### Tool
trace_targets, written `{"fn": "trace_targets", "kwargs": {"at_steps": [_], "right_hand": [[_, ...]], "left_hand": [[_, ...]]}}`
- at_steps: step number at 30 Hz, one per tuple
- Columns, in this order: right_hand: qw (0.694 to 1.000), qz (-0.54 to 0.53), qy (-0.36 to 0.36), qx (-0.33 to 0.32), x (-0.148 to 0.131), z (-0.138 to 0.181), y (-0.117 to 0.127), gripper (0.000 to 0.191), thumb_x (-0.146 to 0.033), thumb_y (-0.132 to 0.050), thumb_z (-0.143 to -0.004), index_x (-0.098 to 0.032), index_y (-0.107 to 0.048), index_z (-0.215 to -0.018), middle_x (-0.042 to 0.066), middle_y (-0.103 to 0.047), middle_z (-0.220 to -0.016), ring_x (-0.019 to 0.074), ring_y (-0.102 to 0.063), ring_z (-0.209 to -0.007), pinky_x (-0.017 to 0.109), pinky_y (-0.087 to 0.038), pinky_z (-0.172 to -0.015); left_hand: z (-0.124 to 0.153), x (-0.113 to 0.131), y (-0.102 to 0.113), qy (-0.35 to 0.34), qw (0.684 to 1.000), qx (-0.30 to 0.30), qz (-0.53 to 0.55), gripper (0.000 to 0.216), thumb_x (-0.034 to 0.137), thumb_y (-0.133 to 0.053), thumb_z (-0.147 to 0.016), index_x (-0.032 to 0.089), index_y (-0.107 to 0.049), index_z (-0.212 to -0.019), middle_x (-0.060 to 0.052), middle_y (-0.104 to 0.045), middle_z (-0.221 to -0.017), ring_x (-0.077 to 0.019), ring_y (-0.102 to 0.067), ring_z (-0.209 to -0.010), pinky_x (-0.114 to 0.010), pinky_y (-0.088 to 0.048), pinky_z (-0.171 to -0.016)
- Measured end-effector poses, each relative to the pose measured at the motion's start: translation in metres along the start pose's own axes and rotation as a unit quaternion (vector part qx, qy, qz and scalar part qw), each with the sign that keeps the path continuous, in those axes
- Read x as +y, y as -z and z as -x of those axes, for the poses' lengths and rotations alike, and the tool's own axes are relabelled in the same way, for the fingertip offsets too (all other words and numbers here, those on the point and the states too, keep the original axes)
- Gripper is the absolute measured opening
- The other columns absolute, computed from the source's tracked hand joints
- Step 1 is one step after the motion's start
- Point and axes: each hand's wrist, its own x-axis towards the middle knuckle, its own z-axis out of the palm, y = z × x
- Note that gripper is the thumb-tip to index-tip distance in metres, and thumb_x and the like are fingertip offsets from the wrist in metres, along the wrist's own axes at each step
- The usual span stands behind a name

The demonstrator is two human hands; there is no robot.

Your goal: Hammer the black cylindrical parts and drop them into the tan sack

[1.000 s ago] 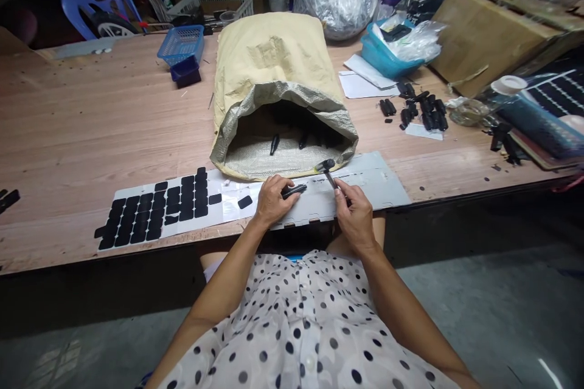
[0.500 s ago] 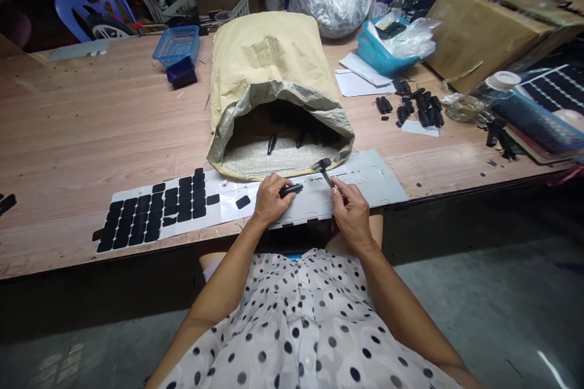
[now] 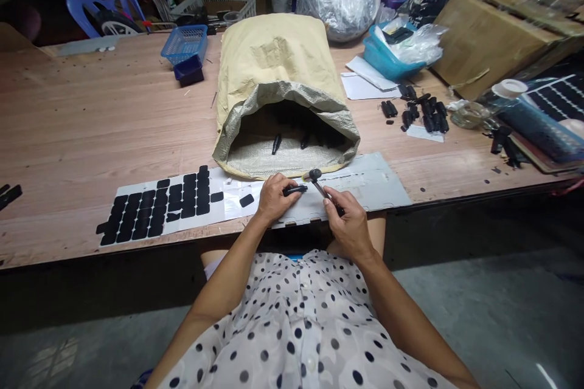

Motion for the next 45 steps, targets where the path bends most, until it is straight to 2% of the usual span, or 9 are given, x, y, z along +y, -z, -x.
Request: {"fn": "trace_targets", "kwargs": {"at_steps": [15, 20, 25, 31, 34, 38, 40, 43, 45], "right_hand": [[0.998, 0.03, 0.059, -0.014, -0.011, 0.008, -0.002, 0.032, -0.031, -0.048, -0.102, -0.025, -0.074, -0.12, 0.005, -0.069, -0.089, 0.0171, -0.067, -0.082, 0.028, -0.055, -0.073], [0.996, 0.062, 0.053, -0.047, -0.009, 0.009, -0.007, 0.033, -0.031, -0.049, -0.101, -0.025, -0.075, -0.12, 0.004, -0.068, -0.087, 0.0159, -0.066, -0.077, 0.026, -0.051, -0.065], [0.995, 0.086, 0.036, -0.018, 0.003, -0.005, -0.004, 0.033, -0.032, -0.049, -0.1, -0.028, -0.074, -0.12, 0.005, -0.067, -0.091, 0.0186, -0.065, -0.084, 0.029, -0.051, -0.072], [0.97, 0.24, 0.022, 0.037, 0.038, -0.041, -0.007, 0.03, -0.023, -0.053, -0.095, -0.025, -0.078, -0.112, 0.007, -0.064, -0.085, 0.0211, -0.054, -0.08, 0.032, -0.04, -0.07], [0.959, 0.282, 0.025, 0.032, 0.05, -0.047, -0.013, 0.029, -0.02, -0.055, -0.093, -0.025, -0.078, -0.111, 0.008, -0.062, -0.085, 0.0216, -0.048, -0.081, 0.033, -0.034, -0.069], [0.957, 0.285, 0.036, 0.043, 0.056, -0.043, -0.019, 0.029, -0.019, -0.055, -0.092, -0.024, -0.077, -0.111, 0.008, -0.06, -0.087, 0.0217, -0.046, -0.082, 0.032, -0.031, -0.07], [0.956, 0.286, 0.047, 0.055, 0.057, -0.041, -0.021, 0.03, -0.019, -0.054, -0.092, -0.024, -0.077, -0.111, 0.007, -0.06, -0.086, 0.0216, -0.046, -0.081, 0.032, -0.03, -0.07], [0.954, 0.288, 0.056, 0.07, 0.057, -0.041, -0.022, 0.031, -0.018, -0.053, -0.091, -0.024, -0.077, -0.11, 0.007, -0.059, -0.084, 0.0216, -0.045, -0.08, 0.033, -0.029, -0.069], [0.952, 0.291, 0.057, 0.075, 0.057, -0.041, -0.023, 0.031, -0.018, -0.052, -0.091, -0.024, -0.076, -0.11, 0.007, -0.059, -0.085, 0.0218, -0.045, -0.08, 0.033, -0.029, -0.069]], "left_hand": [[-0.004, 0.004, -0.001, 0.019, 1.0, -0.021, 0.011, 0.012, 0.024, -0.078, -0.08, 0.025, -0.077, -0.092, -0.002, -0.066, -0.088, -0.022, -0.06, -0.091, -0.036, -0.049, -0.085], [-0.004, 0.005, 0.001, 0.02, 0.999, -0.031, 0.01, 0.007, 0.025, -0.076, -0.081, 0.024, -0.077, -0.089, -0.002, -0.065, -0.087, -0.0219, -0.059, -0.091, -0.036, -0.048, -0.086], [-0.003, 0.006, -0.001, 0.023, 0.999, -0.024, -0.003, 0.014, 0.024, -0.077, -0.078, 0.023, -0.075, -0.092, -0.002, -0.067, -0.09, -0.0231, -0.061, -0.093, -0.038, -0.049, -0.088], [-0.003, 0.003, -0.001, 0.012, 1.0, -0.025, -0.002, 0.009, 0.024, -0.074, -0.082, 0.024, -0.074, -0.091, -0.002, -0.068, -0.091, -0.0232, -0.061, -0.094, -0.038, -0.05, -0.088], [-0.004, 0.002, 0.002, 0.015, 1.0, -0.027, 0.003, 0.008, 0.027, -0.068, -0.089, 0.023, -0.073, -0.093, -0.003, -0.069, -0.092, -0.0226, -0.061, -0.094, -0.038, -0.049, -0.088], [0.012, 0.014, 0.009, 0.003, 0.999, -0.011, 0.05, 0.021, 0.029, -0.052, -0.099, 0.022, -0.072, -0.095, -0.005, -0.071, -0.096, -0.022, -0.063, -0.095, -0.037, -0.05, -0.089], [0.03, 0.026, 0.011, -0.018, 0.994, -0.043, 0.096, 0.029, 0.033, -0.045, -0.102, 0.022, -0.072, -0.102, -0.006, -0.073, -0.099, -0.0213, -0.065, -0.093, -0.034, -0.052, -0.087], [0.06, 0.039, 0.004, -0.054, 0.971, -0.195, 0.129, 0.031, 0.039, -0.049, -0.101, 0.023, -0.074, -0.107, -0.007, -0.077, -0.102, -0.0206, -0.069, -0.091, -0.031, -0.053, -0.086], [0.077, 0.038, -0.007, -0.037, 0.953, -0.287, 0.093, 0.026, 0.038, -0.056, -0.097, 0.024, -0.076, -0.106, -0.006, -0.079, -0.103, -0.0222, -0.071, -0.096, -0.031, -0.053, -0.09]]}}
